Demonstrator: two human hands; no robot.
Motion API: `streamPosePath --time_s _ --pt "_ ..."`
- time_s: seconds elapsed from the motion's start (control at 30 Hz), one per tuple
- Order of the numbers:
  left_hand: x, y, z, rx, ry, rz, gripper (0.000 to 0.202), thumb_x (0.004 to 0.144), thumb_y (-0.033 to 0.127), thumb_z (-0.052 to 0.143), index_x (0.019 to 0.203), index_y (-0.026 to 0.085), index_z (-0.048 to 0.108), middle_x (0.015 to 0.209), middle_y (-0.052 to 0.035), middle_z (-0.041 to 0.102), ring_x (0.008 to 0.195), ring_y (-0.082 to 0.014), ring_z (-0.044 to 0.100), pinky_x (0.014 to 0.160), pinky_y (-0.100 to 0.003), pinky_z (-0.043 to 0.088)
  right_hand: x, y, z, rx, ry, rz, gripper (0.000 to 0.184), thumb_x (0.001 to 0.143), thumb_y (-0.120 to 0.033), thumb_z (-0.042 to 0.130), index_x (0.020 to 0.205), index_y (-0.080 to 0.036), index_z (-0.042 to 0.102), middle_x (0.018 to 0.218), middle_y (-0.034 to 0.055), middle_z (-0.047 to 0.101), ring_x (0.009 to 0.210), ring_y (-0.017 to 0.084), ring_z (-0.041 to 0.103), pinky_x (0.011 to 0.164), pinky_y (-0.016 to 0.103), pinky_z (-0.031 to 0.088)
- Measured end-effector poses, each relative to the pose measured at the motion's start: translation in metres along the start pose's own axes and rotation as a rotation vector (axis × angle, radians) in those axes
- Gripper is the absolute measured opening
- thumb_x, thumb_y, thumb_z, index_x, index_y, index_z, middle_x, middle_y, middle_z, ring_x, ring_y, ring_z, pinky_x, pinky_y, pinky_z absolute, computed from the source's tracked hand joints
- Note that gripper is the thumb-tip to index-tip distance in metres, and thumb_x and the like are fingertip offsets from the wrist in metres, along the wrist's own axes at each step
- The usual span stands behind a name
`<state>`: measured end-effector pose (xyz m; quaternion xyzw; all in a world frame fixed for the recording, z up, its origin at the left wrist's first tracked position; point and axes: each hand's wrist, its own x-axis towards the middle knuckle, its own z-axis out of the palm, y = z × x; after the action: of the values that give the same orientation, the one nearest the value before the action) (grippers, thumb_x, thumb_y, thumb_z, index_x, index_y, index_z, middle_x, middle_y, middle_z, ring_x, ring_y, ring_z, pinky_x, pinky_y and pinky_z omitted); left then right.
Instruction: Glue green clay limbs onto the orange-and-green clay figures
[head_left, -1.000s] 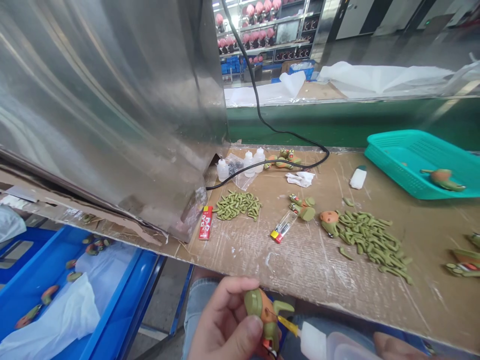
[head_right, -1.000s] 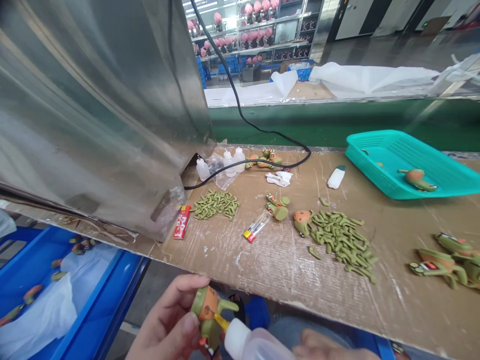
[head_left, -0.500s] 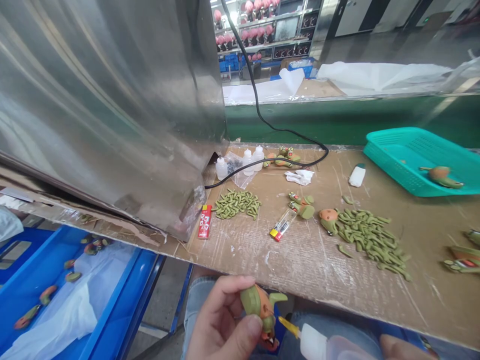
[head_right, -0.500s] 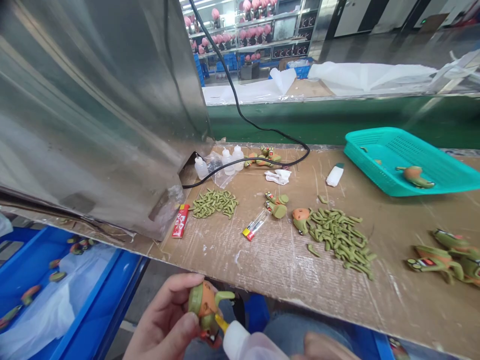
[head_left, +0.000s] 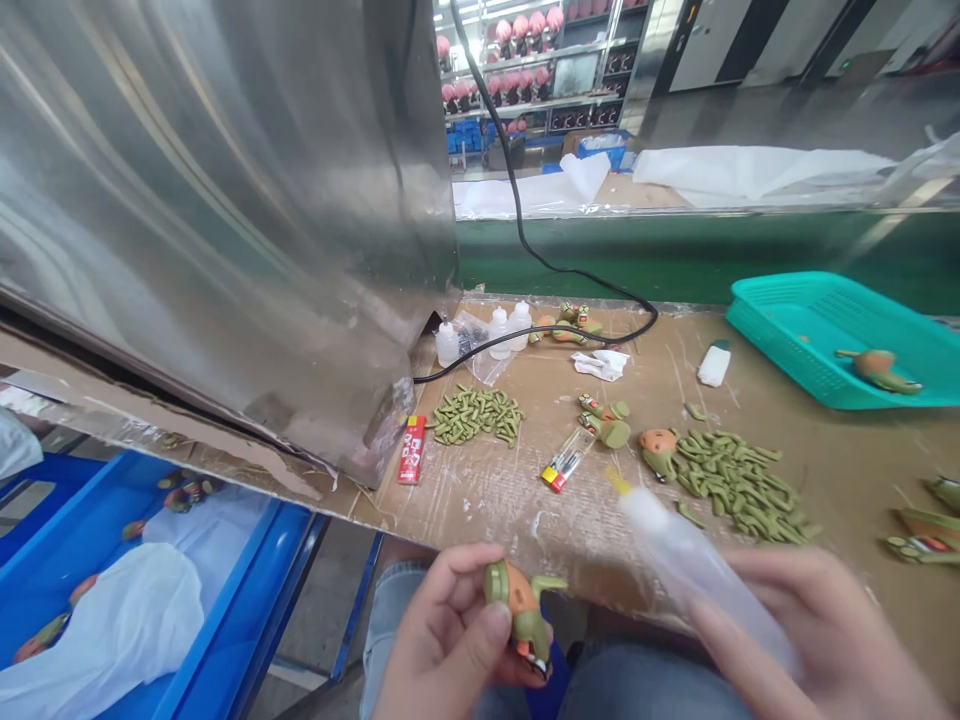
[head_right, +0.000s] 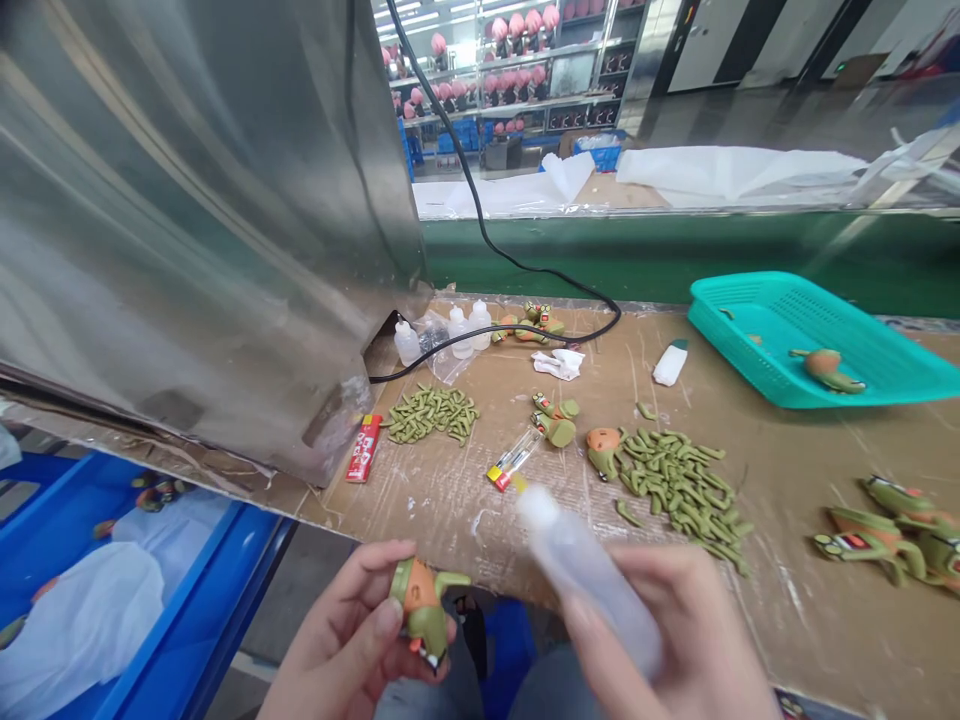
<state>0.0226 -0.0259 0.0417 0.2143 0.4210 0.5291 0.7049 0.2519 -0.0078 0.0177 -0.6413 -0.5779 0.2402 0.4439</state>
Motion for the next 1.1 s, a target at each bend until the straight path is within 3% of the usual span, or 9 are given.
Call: streamPosePath --time_s 0.13,0.27,0.37,0.47,0.5,0.63,0.73,0.93,1.1 --pt "0.002 0.001 -0.004 -0.004 0.016 -0.008 0.028 0.065 0.031 0.078 0.09 0.024 0.069 0.077 -0.0021 0.074 0.064 -0.0189 0.069 0.051 -0.029 0.058 0.031 0.013 0.029 -0.068 0.044 0.054 0.045 0.072 -0.051 0.061 0.103 -0.023 0.045 0.092 0.0074 0.065 0.082 0.029 0.062 0.069 0.042 0.049" --pt "0.002 0.005 -0.011 -0.019 0.05 -0.004 0.03 0.063 0.031 0.079 0.09 0.023 0.068 0.076 -0.0033 0.074 0.065 -0.02 0.069 0.051 -0.03 0.057 0.031 0.009 0.024 -0.137 0.199 0.048 0.055 0.07 -0.054 0.063 0.109 -0.016 0.05 0.103 0.0138 0.06 0.082 0.031 0.059 0.072 0.046 0.047" --pt "0.003 0.008 -0.015 -0.025 0.108 0.03 0.03 0.064 0.031 0.079 0.09 0.021 0.068 0.074 -0.0034 0.073 0.062 -0.0196 0.068 0.05 -0.03 0.057 0.023 -0.019 0.021 -0.224 0.332 -0.084 0.034 0.079 -0.047 0.06 0.097 -0.018 0.057 0.095 0.0109 0.06 0.071 0.025 0.057 0.069 0.04 0.045" --pt "0.003 0.009 -0.015 -0.033 0.131 0.06 0.03 0.064 0.03 0.079 0.09 0.021 0.067 0.073 -0.0035 0.073 0.062 -0.0198 0.067 0.049 -0.03 0.057 0.032 -0.045 0.048 -0.383 0.017 -0.544 0.018 0.094 -0.029 0.04 0.091 -0.019 0.055 0.082 0.006 0.059 0.072 0.021 0.056 0.065 0.032 0.044" --pt "0.003 0.009 -0.015 -0.03 0.127 0.066 0.03 0.064 0.031 0.079 0.09 0.021 0.067 0.073 -0.0035 0.073 0.062 -0.0199 0.067 0.049 -0.03 0.057 0.039 -0.05 0.062 -0.43 -0.074 -0.599 0.018 0.095 -0.025 0.037 0.092 -0.019 0.054 0.082 0.0057 0.058 0.076 0.021 0.055 0.065 0.031 0.044" --pt "-0.001 0.011 -0.017 -0.009 0.11 0.076 0.031 0.062 0.032 0.079 0.089 0.021 0.068 0.074 -0.0046 0.074 0.062 -0.021 0.068 0.049 -0.031 0.058 0.072 -0.05 0.118 -0.64 -0.177 -0.59 0.004 0.087 -0.013 0.055 0.083 -0.014 0.054 0.077 0.0019 0.055 0.079 0.02 0.054 0.07 0.033 0.046" --pt "-0.004 0.014 -0.023 -0.014 0.124 0.092 0.033 0.062 0.033 0.08 0.089 0.021 0.068 0.073 -0.0049 0.074 0.061 -0.0208 0.068 0.049 -0.031 0.058 0.082 -0.046 0.137 -0.733 -0.196 -0.546 0.006 0.086 -0.01 0.059 0.082 -0.013 0.055 0.079 -0.0005 0.054 0.078 0.017 0.056 0.071 0.033 0.047" --pt "-0.001 0.017 -0.027 -0.066 0.153 0.106 0.029 0.063 0.028 0.079 0.088 0.02 0.067 0.071 -0.0029 0.073 0.061 -0.0199 0.068 0.047 -0.029 0.057 0.069 -0.049 0.121 -0.62 -0.3 -0.569 0.015 0.083 0.0 0.05 0.087 -0.012 0.058 0.082 0.0044 0.055 0.082 0.022 0.053 0.075 0.037 0.045" --pt "0.004 0.011 -0.025 -0.113 0.089 0.072 0.027 0.067 0.029 0.077 0.091 0.022 0.067 0.074 -0.003 0.073 0.063 -0.0203 0.069 0.048 -0.028 0.057 0.044 -0.048 0.085 -0.302 -0.34 -0.474 0.018 0.09 -0.017 0.04 0.093 -0.017 0.058 0.083 0.0061 0.06 0.076 0.022 0.057 0.069 0.034 0.047"
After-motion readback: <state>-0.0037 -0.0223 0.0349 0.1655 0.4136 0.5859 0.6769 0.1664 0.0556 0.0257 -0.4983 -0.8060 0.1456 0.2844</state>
